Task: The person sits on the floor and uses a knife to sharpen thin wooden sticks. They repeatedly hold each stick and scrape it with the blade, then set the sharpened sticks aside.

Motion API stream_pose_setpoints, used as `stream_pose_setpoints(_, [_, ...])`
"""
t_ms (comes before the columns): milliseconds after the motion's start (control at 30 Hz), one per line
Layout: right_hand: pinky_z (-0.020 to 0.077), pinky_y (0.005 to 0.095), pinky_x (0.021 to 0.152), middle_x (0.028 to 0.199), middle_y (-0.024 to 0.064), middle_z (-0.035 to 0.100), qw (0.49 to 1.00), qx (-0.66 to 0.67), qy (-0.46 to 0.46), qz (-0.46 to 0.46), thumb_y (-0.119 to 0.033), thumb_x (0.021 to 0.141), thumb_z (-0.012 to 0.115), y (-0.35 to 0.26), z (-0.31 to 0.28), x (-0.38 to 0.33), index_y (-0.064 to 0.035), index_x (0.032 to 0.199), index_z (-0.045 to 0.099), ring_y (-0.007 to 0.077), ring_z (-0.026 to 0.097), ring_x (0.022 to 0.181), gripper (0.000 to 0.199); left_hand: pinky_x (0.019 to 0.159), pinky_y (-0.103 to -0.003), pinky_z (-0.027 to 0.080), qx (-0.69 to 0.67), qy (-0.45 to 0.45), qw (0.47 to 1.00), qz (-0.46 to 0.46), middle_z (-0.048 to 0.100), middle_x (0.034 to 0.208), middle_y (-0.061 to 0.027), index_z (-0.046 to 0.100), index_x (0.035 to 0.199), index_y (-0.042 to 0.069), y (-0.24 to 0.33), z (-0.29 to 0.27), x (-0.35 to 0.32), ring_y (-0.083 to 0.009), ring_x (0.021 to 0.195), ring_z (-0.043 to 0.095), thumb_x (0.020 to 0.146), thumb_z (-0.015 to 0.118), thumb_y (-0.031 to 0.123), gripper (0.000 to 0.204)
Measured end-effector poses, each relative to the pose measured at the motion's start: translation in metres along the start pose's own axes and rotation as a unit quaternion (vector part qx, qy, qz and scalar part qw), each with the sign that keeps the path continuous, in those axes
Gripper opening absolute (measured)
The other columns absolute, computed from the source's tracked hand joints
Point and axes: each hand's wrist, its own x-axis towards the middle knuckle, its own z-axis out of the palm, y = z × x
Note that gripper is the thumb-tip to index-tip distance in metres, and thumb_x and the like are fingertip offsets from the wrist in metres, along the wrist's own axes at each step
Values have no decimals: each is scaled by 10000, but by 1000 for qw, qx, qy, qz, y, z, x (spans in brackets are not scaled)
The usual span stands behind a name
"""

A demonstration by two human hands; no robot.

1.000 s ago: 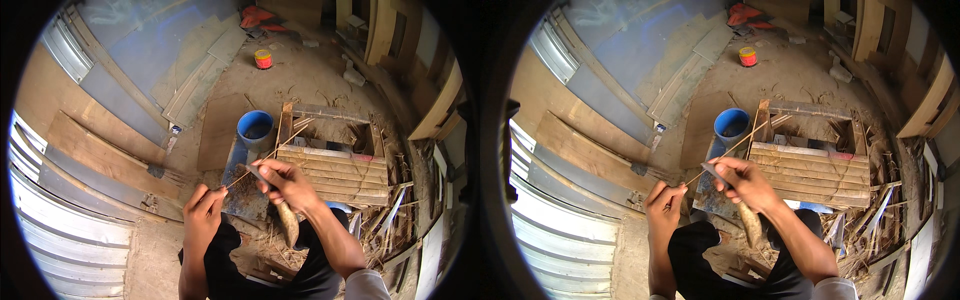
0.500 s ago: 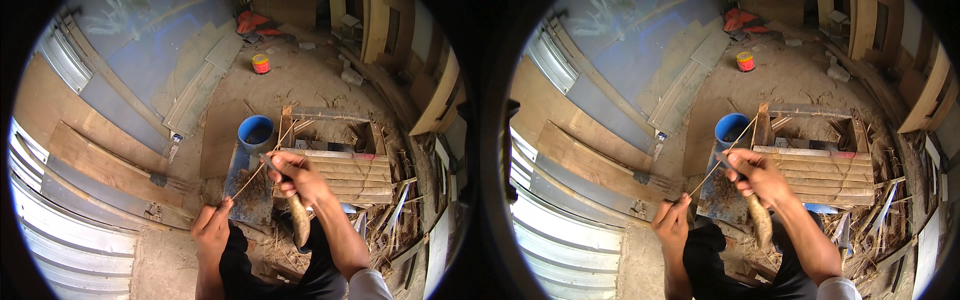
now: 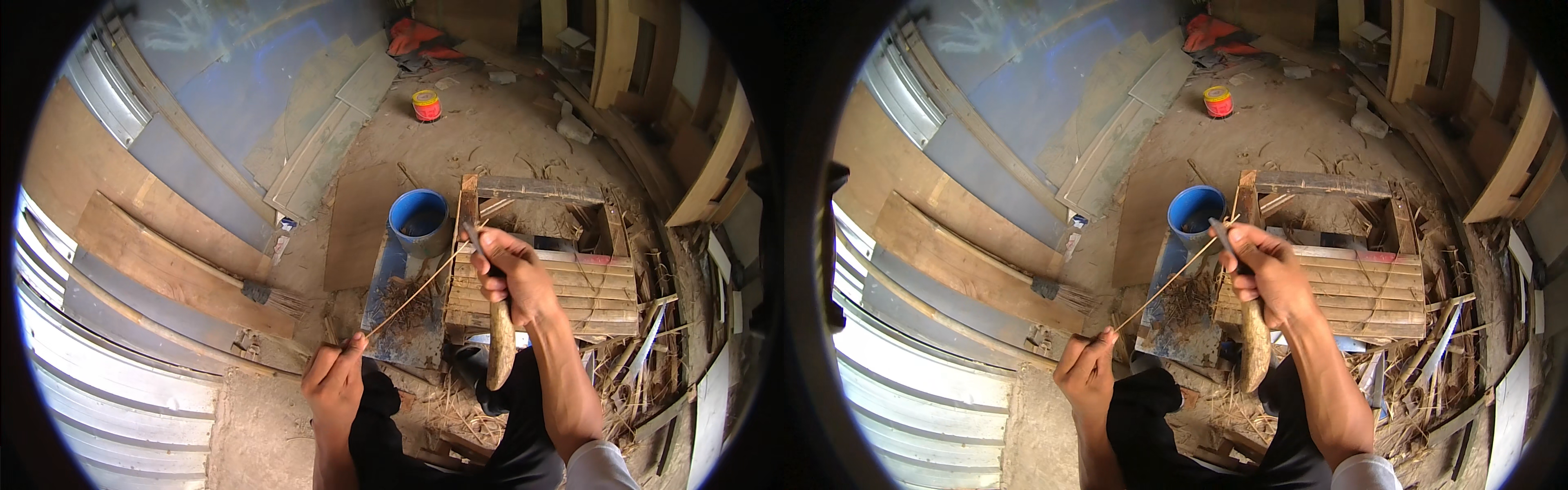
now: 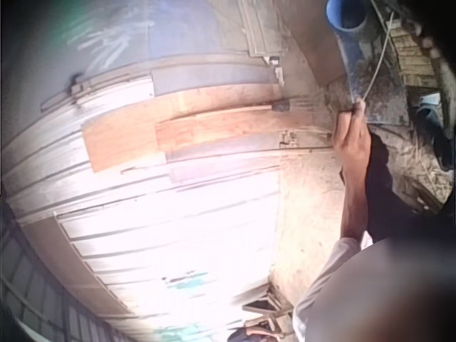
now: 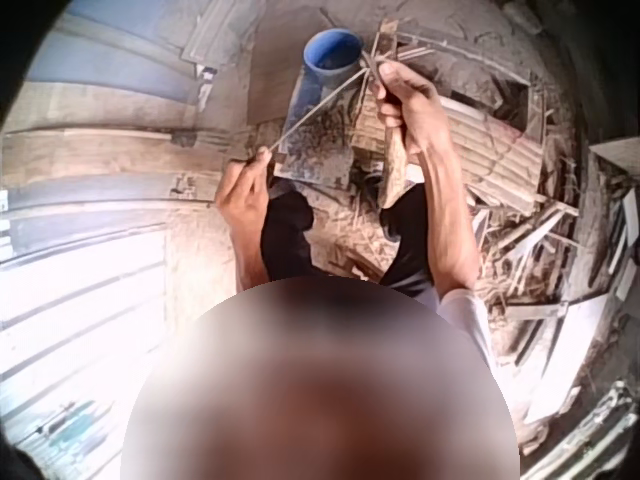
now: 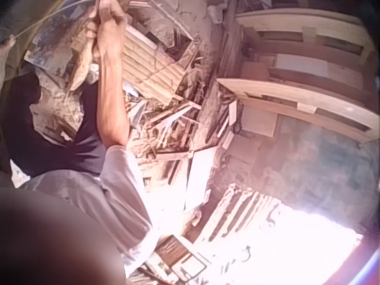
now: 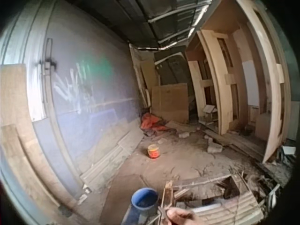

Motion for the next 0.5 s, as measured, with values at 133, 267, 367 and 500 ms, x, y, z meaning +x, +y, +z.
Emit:
stream_pose_setpoints(133, [240,184,364,673,-23,514,985,24,-152,72,-228,974,526,19,20,-8,-45,1118,601,32,346,452,244,533,-283,467,-8,-11,999,29,552,707,-38,714,895,20,1,7,1,-151,627,602,757,730,-42,152])
stream_pose_setpoints(267, [232,175,358,650,-27,500,997,-34,-50,54,-225,980,513,3,14,-2,-58,1085,614,27,345,444,222,519,-282,456,-9,-4,1000,11,554,693,-39,714,891,19,0,4,0,-154,617,604,758,727,-47,149])
stream_pose_setpoints(367, [192,179,373,645,-47,440,998,-48,35,-1,-256,992,480,-10,2,1,-45,1074,586,30,276,452,250,523,-273,458,-17,-7,1000,3,574,708,-52,708,878,11,-3,0,-1,-159,630,612,755,722,-64,144])
stream_pose_setpoints(500, [200,184,377,640,-43,454,994,-73,-47,61,-260,987,498,2,7,-7,-55,1054,621,31,286,454,248,518,-245,456,-16,-10,1000,-3,621,757,-70,701,859,5,-3,-2,-4,-146,651,618,750,712,-95,150])
